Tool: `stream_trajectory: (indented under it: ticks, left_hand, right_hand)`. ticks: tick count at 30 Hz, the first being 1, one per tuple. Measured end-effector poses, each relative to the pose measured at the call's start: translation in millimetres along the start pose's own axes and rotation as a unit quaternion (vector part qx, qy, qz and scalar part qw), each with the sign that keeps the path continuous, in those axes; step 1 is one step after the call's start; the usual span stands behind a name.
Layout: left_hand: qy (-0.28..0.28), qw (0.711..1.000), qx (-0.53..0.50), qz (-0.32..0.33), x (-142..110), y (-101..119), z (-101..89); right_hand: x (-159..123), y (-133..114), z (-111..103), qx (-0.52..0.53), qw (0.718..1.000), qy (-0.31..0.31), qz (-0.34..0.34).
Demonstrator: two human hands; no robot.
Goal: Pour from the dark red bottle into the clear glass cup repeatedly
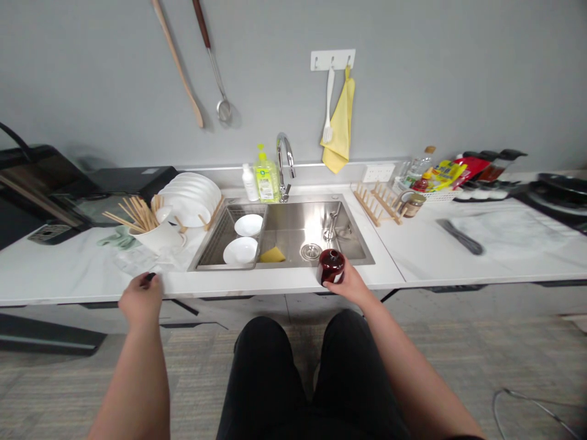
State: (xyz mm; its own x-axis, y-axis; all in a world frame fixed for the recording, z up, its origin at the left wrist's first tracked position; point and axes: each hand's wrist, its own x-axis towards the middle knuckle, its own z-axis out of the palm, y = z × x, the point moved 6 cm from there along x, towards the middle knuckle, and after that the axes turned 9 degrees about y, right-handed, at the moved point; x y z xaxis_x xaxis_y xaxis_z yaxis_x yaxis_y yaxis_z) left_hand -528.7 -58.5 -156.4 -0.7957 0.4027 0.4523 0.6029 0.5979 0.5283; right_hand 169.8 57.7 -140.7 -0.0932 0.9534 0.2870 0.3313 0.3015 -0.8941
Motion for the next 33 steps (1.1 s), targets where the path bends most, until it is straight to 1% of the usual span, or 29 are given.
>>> stream_trajectory:
  ticks: [2,4,6,8,10,11,13,15,16,18,21,23,25,28,31,33]
  left_hand:
    - [0.004,0.998,0.033,0.049,-3.4,6.1,2.8]
    - [0.027,0.994,0.052,0.089,-4.0,12.5,4.1]
    - [0.038,0.992,0.066,0.104,-2.3,16.8,5.6]
    - [0.03,0.992,0.077,0.099,-0.9,19.5,6.7]
    - [0.03,0.994,0.068,0.075,-2.4,22.2,2.9]
    - [0.042,0.996,0.05,0.06,-4.4,24.2,-1.6]
    - [0.085,0.995,-0.008,0.042,-10.2,31.5,-13.7]
    - [0.125,0.988,-0.073,0.045,-15.3,43.5,-23.2]
    - [0.13,0.985,-0.102,0.051,-16.2,51.1,-24.5]
    - [0.11,0.982,-0.146,0.058,-14.5,68.2,-18.9]
    - [0.057,0.981,-0.175,0.055,-10.3,92.6,-0.1]
    - [0.037,0.983,-0.175,0.037,-11.9,101.8,10.9]
    - [0.03,0.985,-0.168,0.02,-17.8,105.2,17.1]
    - [0.044,0.986,-0.16,0.026,-27.6,105.7,15.9]
    - [0.071,0.981,-0.175,0.036,-35.3,107.0,7.1]
    - [0.048,0.979,-0.193,0.036,-43.8,113.3,5.3]
  right_hand:
    - [-0.2,-0.5,-0.2,-0.003,1.0,0.0,0.002]
    - [-0.2,-1.1,-0.8,-0.011,1.0,0.004,0.001]
    - [-0.3,-1.4,-1.0,-0.015,1.0,0.003,0.001]
    - [-0.3,-2.2,-0.8,-0.016,1.0,0.0,-0.001]
    - [0.1,-3.8,-1.2,-0.015,1.0,0.003,-0.011]
    - [0.4,-4.6,-1.7,-0.016,1.0,0.008,-0.017]
    - [0.8,-5.3,-2.3,-0.019,0.999,0.015,-0.025]
    - [0.9,-4.5,-2.2,-0.021,0.999,0.014,-0.025]
    - [0.9,-3.9,-1.9,-0.021,0.999,0.012,-0.023]
    - [0.6,-2.9,-1.7,-0.021,1.0,0.009,-0.017]
    - [0.0,-3.5,-2.3,-0.019,1.0,0.013,-0.008]
    - [-0.3,-5.8,-3.0,-0.02,1.0,0.018,-0.008]
    - [-0.5,-8.5,-2.6,-0.023,1.0,0.014,-0.01]
    - [-0.4,-11.6,-2.6,-0.021,1.0,0.011,-0.013]
    - [-0.4,-11.6,-4.7,-0.019,0.999,0.02,-0.016]
    - [-0.8,-9.5,-5.9,-0.02,0.999,0.018,-0.019]
